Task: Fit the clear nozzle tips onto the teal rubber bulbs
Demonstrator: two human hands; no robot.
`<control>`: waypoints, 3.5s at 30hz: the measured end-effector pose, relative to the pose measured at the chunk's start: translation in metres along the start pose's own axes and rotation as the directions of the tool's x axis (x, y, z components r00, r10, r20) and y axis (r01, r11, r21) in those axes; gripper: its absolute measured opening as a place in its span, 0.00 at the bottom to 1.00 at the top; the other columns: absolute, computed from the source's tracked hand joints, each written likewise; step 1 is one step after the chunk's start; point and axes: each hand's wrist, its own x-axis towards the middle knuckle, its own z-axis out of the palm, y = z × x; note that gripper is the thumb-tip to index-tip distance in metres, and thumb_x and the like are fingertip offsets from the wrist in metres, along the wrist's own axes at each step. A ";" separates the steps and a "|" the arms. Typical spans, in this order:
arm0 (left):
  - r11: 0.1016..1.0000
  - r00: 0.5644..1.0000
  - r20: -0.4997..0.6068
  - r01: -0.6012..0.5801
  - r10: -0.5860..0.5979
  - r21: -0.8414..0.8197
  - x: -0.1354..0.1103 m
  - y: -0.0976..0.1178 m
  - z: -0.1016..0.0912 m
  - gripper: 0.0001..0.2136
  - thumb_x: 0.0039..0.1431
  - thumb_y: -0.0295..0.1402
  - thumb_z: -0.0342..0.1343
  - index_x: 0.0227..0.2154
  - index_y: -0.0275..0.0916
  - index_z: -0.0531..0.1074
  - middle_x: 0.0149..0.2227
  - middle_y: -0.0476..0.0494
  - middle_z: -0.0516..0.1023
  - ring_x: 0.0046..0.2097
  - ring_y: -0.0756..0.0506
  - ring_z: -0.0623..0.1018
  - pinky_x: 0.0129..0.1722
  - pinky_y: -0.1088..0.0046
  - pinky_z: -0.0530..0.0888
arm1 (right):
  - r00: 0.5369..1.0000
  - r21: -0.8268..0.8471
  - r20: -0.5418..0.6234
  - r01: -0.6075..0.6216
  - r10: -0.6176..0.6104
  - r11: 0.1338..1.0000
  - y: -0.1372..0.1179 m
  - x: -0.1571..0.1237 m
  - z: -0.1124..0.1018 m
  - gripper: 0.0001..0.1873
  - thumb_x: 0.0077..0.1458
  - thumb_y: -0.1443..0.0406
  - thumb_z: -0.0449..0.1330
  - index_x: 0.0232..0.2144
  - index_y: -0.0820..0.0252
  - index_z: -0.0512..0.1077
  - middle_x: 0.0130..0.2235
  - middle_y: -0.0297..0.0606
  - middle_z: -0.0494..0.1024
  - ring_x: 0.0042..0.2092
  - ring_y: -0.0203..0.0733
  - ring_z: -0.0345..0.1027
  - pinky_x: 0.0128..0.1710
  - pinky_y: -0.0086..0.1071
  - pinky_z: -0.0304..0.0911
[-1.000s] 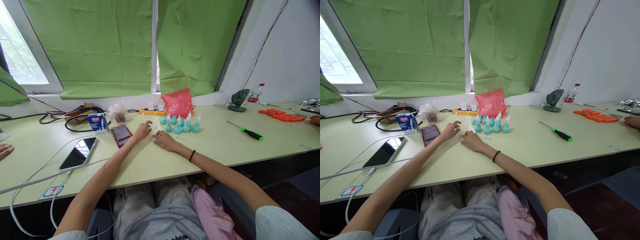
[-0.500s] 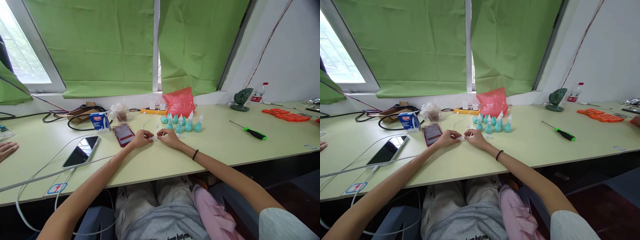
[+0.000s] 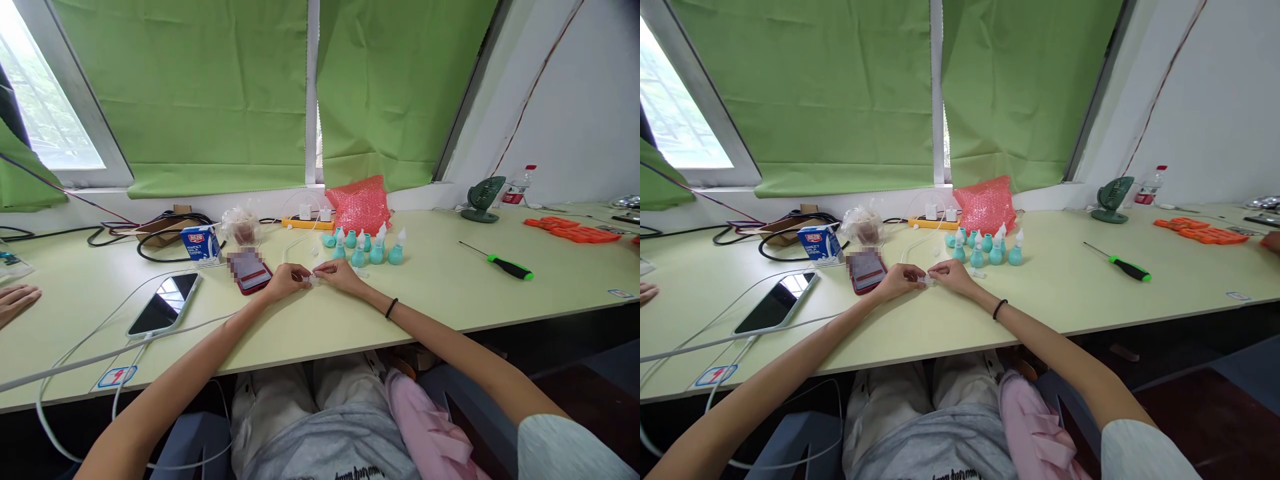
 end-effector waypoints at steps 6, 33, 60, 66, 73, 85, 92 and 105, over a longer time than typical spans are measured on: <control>1.000 1.000 -0.013 -0.012 0.012 0.003 -0.001 0.000 0.001 0.12 0.39 0.33 0.58 0.29 0.33 0.74 0.21 0.49 0.72 0.24 0.52 0.68 0.24 0.79 0.65 | 1.000 -0.011 -0.006 0.021 -0.021 1.000 -0.005 -0.002 0.001 0.11 0.43 0.62 0.57 0.28 0.64 0.74 0.30 0.39 0.76 0.32 0.39 0.70 0.33 0.30 0.64; 0.992 0.997 -0.026 -0.069 0.072 0.106 -0.005 0.008 0.001 0.10 0.41 0.32 0.56 0.29 0.34 0.74 0.25 0.46 0.76 0.26 0.50 0.72 0.30 0.76 0.68 | 1.000 0.003 -0.028 -0.003 0.003 1.000 0.000 0.002 0.007 0.11 0.42 0.61 0.58 0.24 0.66 0.70 0.24 0.38 0.74 0.26 0.34 0.67 0.25 0.26 0.62; 0.995 0.999 -0.022 -0.045 0.047 0.092 -0.003 0.008 0.000 0.10 0.41 0.33 0.56 0.27 0.33 0.75 0.24 0.47 0.76 0.26 0.49 0.72 0.28 0.77 0.67 | 0.969 -0.326 0.016 0.238 -0.246 0.915 -0.006 -0.011 0.002 0.11 0.44 0.70 0.55 0.32 0.62 0.74 0.30 0.39 0.74 0.34 0.37 0.66 0.36 0.30 0.61; 0.996 0.999 -0.029 -0.039 0.042 0.078 -0.005 0.008 0.000 0.10 0.40 0.32 0.57 0.28 0.33 0.75 0.24 0.47 0.75 0.27 0.49 0.72 0.28 0.77 0.67 | 0.979 -0.281 0.000 0.195 -0.203 0.940 -0.004 -0.010 0.002 0.10 0.41 0.70 0.57 0.30 0.63 0.74 0.30 0.39 0.74 0.33 0.36 0.67 0.34 0.28 0.63; 1.000 0.999 -0.042 -0.021 0.022 0.018 -0.003 0.009 0.001 0.11 0.39 0.34 0.58 0.27 0.32 0.74 0.23 0.46 0.74 0.26 0.50 0.70 0.27 0.76 0.67 | 0.968 -0.276 0.008 0.241 -0.249 0.930 -0.007 -0.010 -0.001 0.11 0.41 0.67 0.60 0.32 0.61 0.74 0.30 0.38 0.74 0.31 0.36 0.67 0.33 0.28 0.62; 0.972 0.992 0.113 0.073 -0.049 -0.223 0.000 0.012 -0.005 0.18 0.45 0.43 0.54 0.28 0.29 0.74 0.20 0.44 0.73 0.22 0.52 0.70 0.24 0.76 0.69 | 0.917 -0.309 -0.017 0.373 -0.398 0.875 -0.021 -0.015 0.002 0.11 0.44 0.63 0.60 0.32 0.61 0.67 0.31 0.37 0.71 0.34 0.36 0.64 0.35 0.30 0.61; 0.977 0.997 0.074 0.036 -0.021 -0.208 -0.001 0.014 -0.001 0.20 0.46 0.45 0.52 0.28 0.28 0.73 0.21 0.43 0.74 0.22 0.52 0.71 0.24 0.77 0.70 | 0.905 -0.362 0.006 0.399 -0.426 0.843 -0.021 -0.014 0.003 0.10 0.45 0.62 0.59 0.32 0.61 0.68 0.33 0.39 0.71 0.37 0.39 0.63 0.39 0.33 0.59; 0.939 0.988 -0.157 0.052 0.002 0.340 0.013 -0.003 -0.025 0.15 0.53 0.28 0.43 0.42 0.32 0.67 0.43 0.36 0.70 0.44 0.41 0.68 0.46 0.61 0.62 | 0.944 -0.383 0.191 0.324 -0.269 0.865 -0.029 -0.019 0.001 0.07 0.40 0.65 0.60 0.23 0.63 0.66 0.18 0.29 0.68 0.19 0.28 0.60 0.21 0.22 0.56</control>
